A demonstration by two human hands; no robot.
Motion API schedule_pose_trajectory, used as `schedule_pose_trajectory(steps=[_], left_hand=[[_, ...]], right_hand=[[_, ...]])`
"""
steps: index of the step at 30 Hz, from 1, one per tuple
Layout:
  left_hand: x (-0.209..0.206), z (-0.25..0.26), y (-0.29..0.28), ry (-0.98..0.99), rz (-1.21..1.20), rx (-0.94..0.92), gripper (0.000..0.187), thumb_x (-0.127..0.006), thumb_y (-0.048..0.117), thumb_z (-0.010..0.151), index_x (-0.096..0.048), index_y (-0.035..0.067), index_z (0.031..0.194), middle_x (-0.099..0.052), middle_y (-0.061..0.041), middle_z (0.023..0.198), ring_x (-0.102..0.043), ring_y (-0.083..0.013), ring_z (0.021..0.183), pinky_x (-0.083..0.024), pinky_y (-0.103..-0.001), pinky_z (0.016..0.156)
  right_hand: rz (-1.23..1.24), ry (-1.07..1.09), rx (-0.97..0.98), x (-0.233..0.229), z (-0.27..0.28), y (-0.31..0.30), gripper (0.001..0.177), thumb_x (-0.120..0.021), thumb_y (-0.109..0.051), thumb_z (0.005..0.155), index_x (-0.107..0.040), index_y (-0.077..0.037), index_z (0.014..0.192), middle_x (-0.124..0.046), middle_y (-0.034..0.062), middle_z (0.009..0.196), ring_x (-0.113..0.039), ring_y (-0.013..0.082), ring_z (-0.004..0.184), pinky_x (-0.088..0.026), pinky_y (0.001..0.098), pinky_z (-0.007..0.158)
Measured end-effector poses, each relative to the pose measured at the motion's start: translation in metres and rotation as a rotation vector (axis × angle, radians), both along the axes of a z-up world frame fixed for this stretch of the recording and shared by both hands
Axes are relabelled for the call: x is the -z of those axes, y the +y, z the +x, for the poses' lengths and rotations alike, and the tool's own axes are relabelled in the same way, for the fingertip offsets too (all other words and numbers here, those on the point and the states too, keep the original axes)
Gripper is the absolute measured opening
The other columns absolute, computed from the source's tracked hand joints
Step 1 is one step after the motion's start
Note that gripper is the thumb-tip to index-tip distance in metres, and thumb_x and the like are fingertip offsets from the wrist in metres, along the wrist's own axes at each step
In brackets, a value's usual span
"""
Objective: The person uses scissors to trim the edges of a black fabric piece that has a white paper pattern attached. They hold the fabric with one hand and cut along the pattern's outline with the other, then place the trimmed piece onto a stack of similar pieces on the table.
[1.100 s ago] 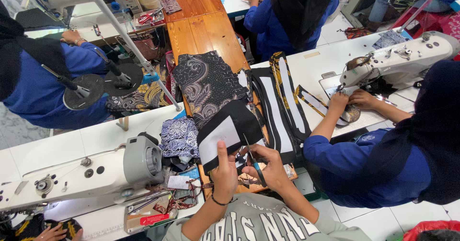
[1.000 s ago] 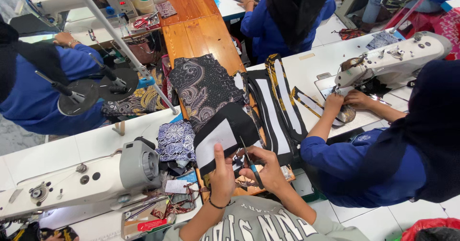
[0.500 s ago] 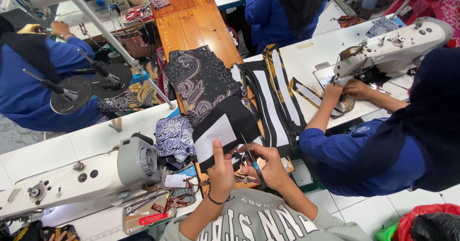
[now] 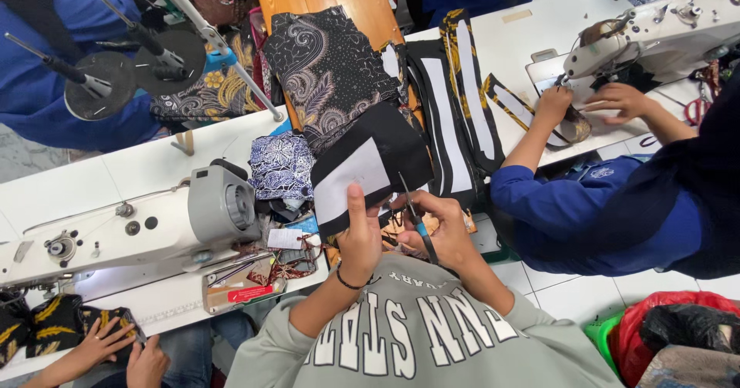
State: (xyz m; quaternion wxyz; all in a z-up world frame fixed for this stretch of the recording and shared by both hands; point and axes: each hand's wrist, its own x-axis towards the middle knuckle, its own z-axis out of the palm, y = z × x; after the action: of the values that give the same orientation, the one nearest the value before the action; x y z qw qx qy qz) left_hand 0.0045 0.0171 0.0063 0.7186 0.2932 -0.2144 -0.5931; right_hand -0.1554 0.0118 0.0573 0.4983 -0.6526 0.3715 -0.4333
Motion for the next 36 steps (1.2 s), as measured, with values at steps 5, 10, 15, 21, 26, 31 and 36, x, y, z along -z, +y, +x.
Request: schedule_pose_trajectory(steps=[5,10,15,21,26,31,36], left_hand=[[0.01,-0.002,0.003,0.055,-0.019,0.006,0.046,-0.047,0.031,0.109,-0.047,-0.006,0.136,-0.059,-0.012,0.13,-0.063,-0.0193,0.118,-0.051,-0.036,0.108],[0.019,0.003,0.015,-0.9,0.108,0.015,0.062,-0.035,0.044,0.11,-0.049,-0.007,0.142,-0.068,-0.004,0.116,-0.062,-0.0072,0.093,-0.051,-0.019,0.084],[0.003,-0.007,0.014,-0.413,0.384,0.065,0.067,-0.043,0.058,0.101,-0.072,-0.002,0.107,-0.068,-0.003,0.084,-0.056,-0.0057,0.068,-0.045,-0.02,0.058],[0.002,-0.01,0.02,-0.455,0.423,0.075,0.072,-0.044,0.058,0.104,-0.074,-0.006,0.094,-0.057,0.001,0.068,-0.049,-0.0048,0.058,-0.039,-0.022,0.053],[0.025,-0.008,0.019,-0.76,0.282,0.057,0.062,-0.039,0.058,0.106,-0.063,0.003,0.122,-0.054,0.003,0.066,-0.048,-0.0034,0.056,-0.042,-0.02,0.053],[0.037,-0.013,0.019,-0.573,0.398,0.086,0.063,-0.041,0.052,0.108,-0.069,-0.003,0.093,-0.055,0.002,0.065,-0.051,-0.0038,0.06,-0.047,-0.019,0.059],[0.041,-0.012,0.02,-0.599,0.401,0.039,0.061,-0.045,0.048,0.109,-0.069,-0.004,0.087,-0.051,-0.001,0.065,-0.047,-0.0084,0.057,-0.042,-0.023,0.054]], right_hand=[[0.013,-0.021,-0.016,-0.004,0.001,0.001,0.053,-0.086,-0.039,0.079,-0.069,0.0,0.111,-0.061,-0.0012,0.071,-0.055,0.0043,0.065,-0.045,0.0203,0.059],[-0.027,0.029,0.017,-0.003,0.0,0.005,0.052,-0.086,-0.039,0.08,-0.07,0.0,0.11,-0.06,-0.0017,0.069,-0.055,0.0044,0.064,-0.044,0.0202,0.06],[-0.035,0.04,0.018,-0.005,0.001,0.006,0.05,-0.084,-0.039,0.08,-0.069,0.0,0.109,-0.06,-0.0022,0.069,-0.055,0.0041,0.065,-0.045,0.0198,0.062],[-0.016,0.032,0.024,-0.005,0.001,0.008,0.051,-0.085,-0.037,0.081,-0.069,0.001,0.11,-0.06,-0.0015,0.07,-0.056,0.0047,0.065,-0.044,0.0199,0.062],[-0.034,0.044,0.038,-0.005,0.005,0.008,0.048,-0.084,-0.035,0.08,-0.07,0.0,0.109,-0.061,-0.001,0.071,-0.057,0.0055,0.065,-0.043,0.0201,0.061],[-0.02,0.024,0.046,-0.005,0.007,0.01,0.045,-0.082,-0.034,0.084,-0.069,0.001,0.11,-0.061,-0.0005,0.072,-0.056,0.006,0.065,-0.043,0.0202,0.061],[0.015,-0.005,0.047,-0.004,0.008,0.012,0.043,-0.083,-0.03,0.085,-0.069,0.001,0.111,-0.062,0.0005,0.075,-0.056,0.0058,0.067,-0.044,0.0205,0.061]])
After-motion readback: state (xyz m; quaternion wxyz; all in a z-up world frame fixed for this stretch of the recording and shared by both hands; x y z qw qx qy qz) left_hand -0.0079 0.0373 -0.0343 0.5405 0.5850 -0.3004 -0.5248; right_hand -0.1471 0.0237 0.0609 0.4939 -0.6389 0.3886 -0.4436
